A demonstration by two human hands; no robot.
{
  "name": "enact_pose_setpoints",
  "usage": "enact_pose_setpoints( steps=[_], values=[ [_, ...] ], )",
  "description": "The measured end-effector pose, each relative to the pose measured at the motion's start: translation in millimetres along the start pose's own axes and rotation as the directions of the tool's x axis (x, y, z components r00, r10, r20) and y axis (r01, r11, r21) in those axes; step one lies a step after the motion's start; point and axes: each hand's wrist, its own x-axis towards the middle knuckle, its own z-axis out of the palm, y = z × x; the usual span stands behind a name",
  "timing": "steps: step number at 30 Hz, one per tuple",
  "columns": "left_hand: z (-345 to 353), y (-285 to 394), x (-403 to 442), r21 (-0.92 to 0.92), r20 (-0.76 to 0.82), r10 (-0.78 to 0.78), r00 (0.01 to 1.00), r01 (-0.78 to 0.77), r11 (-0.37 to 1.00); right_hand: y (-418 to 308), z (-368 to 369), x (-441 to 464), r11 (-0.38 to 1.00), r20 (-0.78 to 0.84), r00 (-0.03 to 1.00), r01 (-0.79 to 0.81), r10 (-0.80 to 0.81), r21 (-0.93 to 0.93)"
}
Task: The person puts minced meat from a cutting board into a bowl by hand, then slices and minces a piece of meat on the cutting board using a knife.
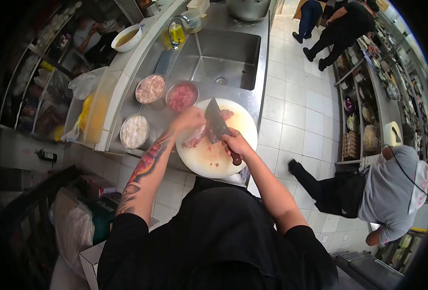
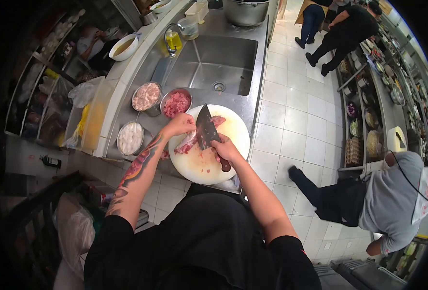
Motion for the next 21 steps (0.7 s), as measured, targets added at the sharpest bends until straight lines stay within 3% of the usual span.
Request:
enact_pose_setpoints(
  steps=[4, 7, 10, 13, 18, 21],
  values=[
    [-0.8, 11.4, -0.1, 0.007, -0.025, -0.023, 0.999, 0.023, 1.000, 10.3, 14.0, -18.1, 0.998, -0.030, 0.999, 0.012, -0.014, -0.068],
    [-9.9, 26.4, -1.5, 0.011, -0.033, -0.024, 0.999, 0.025, 1.000, 13.3, 14.9, -58.9, 0.991, 0.102, 0.990, -0.083, 0.094, -0.110],
    [-13.1, 34.5, -1.5, -0.044, -0.001, -0.104, 0.995, 0.103, 0.994, 10.9, 3.7, -61.0, 0.988, 0.134, 0.984, -0.100, 0.116, -0.120],
    [-15.7, 34.1, -0.2, -0.063, -0.001, -0.111, 0.994, 0.111, 0.992, 11.4, 1.2, -29.6, 0.999, 0.058, 0.998, -0.011, 0.013, -0.036],
    [-15.5, 34.4, -1.5, -0.077, -0.012, -0.083, 0.997, 0.082, 0.994, 13.8, 23.1, -24.1, 0.998, -0.041, 0.999, 0.001, -0.004, -0.067],
    [-26.7, 24.1, -7.9, -0.117, -0.072, -0.139, 0.988, 0.130, 0.985, 15.5, 7.9, -70.4, 0.962, 0.193, 0.961, -0.154, 0.199, -0.225]
  ],
)
